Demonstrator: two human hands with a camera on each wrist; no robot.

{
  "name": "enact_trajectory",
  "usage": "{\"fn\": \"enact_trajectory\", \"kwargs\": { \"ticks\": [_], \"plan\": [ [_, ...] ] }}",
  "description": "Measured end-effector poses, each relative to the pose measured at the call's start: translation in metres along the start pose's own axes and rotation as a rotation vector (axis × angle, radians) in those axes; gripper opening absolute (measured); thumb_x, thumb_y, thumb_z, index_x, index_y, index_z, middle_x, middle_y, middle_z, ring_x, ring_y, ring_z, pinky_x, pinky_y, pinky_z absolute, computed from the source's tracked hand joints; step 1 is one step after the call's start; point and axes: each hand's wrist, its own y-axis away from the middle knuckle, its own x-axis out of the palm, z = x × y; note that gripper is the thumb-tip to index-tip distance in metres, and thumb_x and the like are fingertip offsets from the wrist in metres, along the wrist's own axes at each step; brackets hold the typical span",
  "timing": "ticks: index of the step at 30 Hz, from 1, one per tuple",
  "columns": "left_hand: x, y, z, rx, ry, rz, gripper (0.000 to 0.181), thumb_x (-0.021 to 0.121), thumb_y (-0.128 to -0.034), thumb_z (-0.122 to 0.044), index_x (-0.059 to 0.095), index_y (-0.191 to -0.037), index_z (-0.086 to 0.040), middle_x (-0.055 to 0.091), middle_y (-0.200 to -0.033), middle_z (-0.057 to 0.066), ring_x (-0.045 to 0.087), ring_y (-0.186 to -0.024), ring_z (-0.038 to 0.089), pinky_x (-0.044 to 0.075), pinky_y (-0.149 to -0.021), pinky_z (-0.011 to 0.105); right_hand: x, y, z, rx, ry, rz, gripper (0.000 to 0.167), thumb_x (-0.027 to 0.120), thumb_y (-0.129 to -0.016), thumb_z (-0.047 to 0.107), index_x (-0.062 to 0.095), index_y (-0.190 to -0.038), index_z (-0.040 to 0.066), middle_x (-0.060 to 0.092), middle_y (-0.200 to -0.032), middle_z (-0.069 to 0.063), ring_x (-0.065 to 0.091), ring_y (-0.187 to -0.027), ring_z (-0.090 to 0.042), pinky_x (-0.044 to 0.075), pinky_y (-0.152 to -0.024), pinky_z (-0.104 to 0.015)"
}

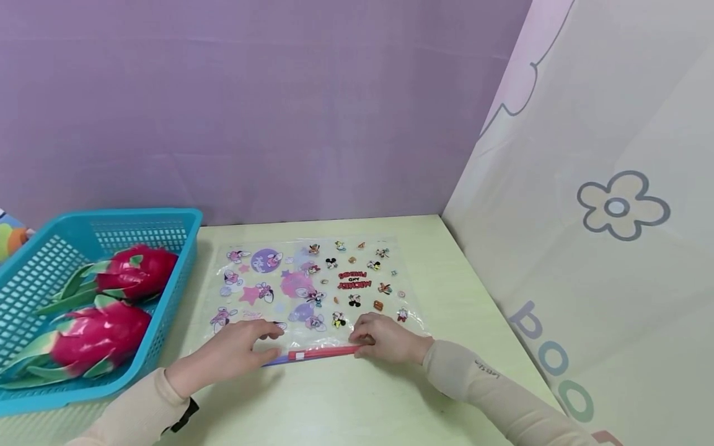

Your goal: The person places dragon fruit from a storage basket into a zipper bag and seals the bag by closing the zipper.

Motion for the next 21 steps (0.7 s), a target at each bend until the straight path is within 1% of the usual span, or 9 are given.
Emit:
{"fn": "enact_trajectory", "kwargs": {
  "ticks": [5, 9, 12, 16, 18, 21],
  "plan": [
    [0.0, 0.001, 0.002, -0.024, 0.019, 0.016, 0.034, 0.064, -0.0838, -0.027, 0.063, -0.113, -0.009, 0.066, -0.107, 0.004, 0.059, -0.102, 0.024, 0.047, -0.087, 0.044, 0.0, -0.001, -0.002, -0.013, 0.05, 0.011, 0.023, 0.067, -0.082, 0.026, 0.07, -0.102, 0.015, 0.059, -0.101, 0.008, 0.052, -0.092, -0.003, 0.047, -0.081, -0.02],
    [0.002, 0.001, 0.003, -0.022, 0.034, 0.028, 0.034, 0.063, -0.0843, -0.027, 0.063, -0.113, -0.009, 0.066, -0.106, 0.004, 0.06, -0.101, 0.024, 0.048, -0.085, 0.044, -0.002, 0.002, -0.002, -0.025, 0.086, 0.03, 0.03, 0.068, -0.08, 0.033, 0.069, -0.105, 0.017, 0.057, -0.104, 0.009, 0.052, -0.095, -0.005, 0.047, -0.085, -0.023],
    [0.003, 0.001, 0.003, -0.016, 0.038, 0.032, 0.034, 0.063, -0.0845, -0.027, 0.063, -0.113, -0.009, 0.066, -0.106, 0.004, 0.06, -0.101, 0.024, 0.048, -0.085, 0.045, -0.003, 0.007, -0.002, -0.063, 0.175, 0.035, 0.033, 0.067, -0.081, 0.036, 0.068, -0.108, 0.017, 0.057, -0.109, 0.007, 0.051, -0.1, -0.008, 0.046, -0.09, -0.026],
    [0.003, 0.0, 0.004, -0.01, 0.033, 0.034, 0.033, 0.063, -0.0841, -0.026, 0.064, -0.112, -0.009, 0.066, -0.105, 0.004, 0.06, -0.1, 0.024, 0.048, -0.084, 0.044, -0.003, 0.011, -0.005, -0.139, 0.309, -0.003, 0.028, 0.064, -0.085, 0.032, 0.067, -0.109, 0.018, 0.059, -0.11, 0.004, 0.053, -0.101, -0.011, 0.046, -0.091, -0.028],
    [0.003, 0.0, 0.004, -0.009, 0.03, 0.035, 0.032, 0.064, -0.0838, -0.026, 0.064, -0.111, -0.009, 0.066, -0.104, 0.004, 0.061, -0.098, 0.023, 0.048, -0.084, 0.044, -0.002, 0.012, -0.006, -0.165, 0.335, -0.027, 0.026, 0.064, -0.086, 0.03, 0.067, -0.108, 0.017, 0.06, -0.108, 0.003, 0.054, -0.1, -0.011, 0.047, -0.091, -0.027],
    [0.004, -0.001, 0.005, -0.008, 0.025, 0.035, 0.032, 0.064, -0.0836, -0.027, 0.064, -0.111, -0.01, 0.066, -0.103, 0.003, 0.061, -0.096, 0.022, 0.049, -0.082, 0.043, -0.001, 0.012, -0.006, -0.2, 0.33, -0.049, 0.023, 0.063, -0.087, 0.027, 0.068, -0.106, 0.016, 0.061, -0.106, 0.003, 0.055, -0.098, -0.01, 0.047, -0.091, -0.026]
  ]
}}
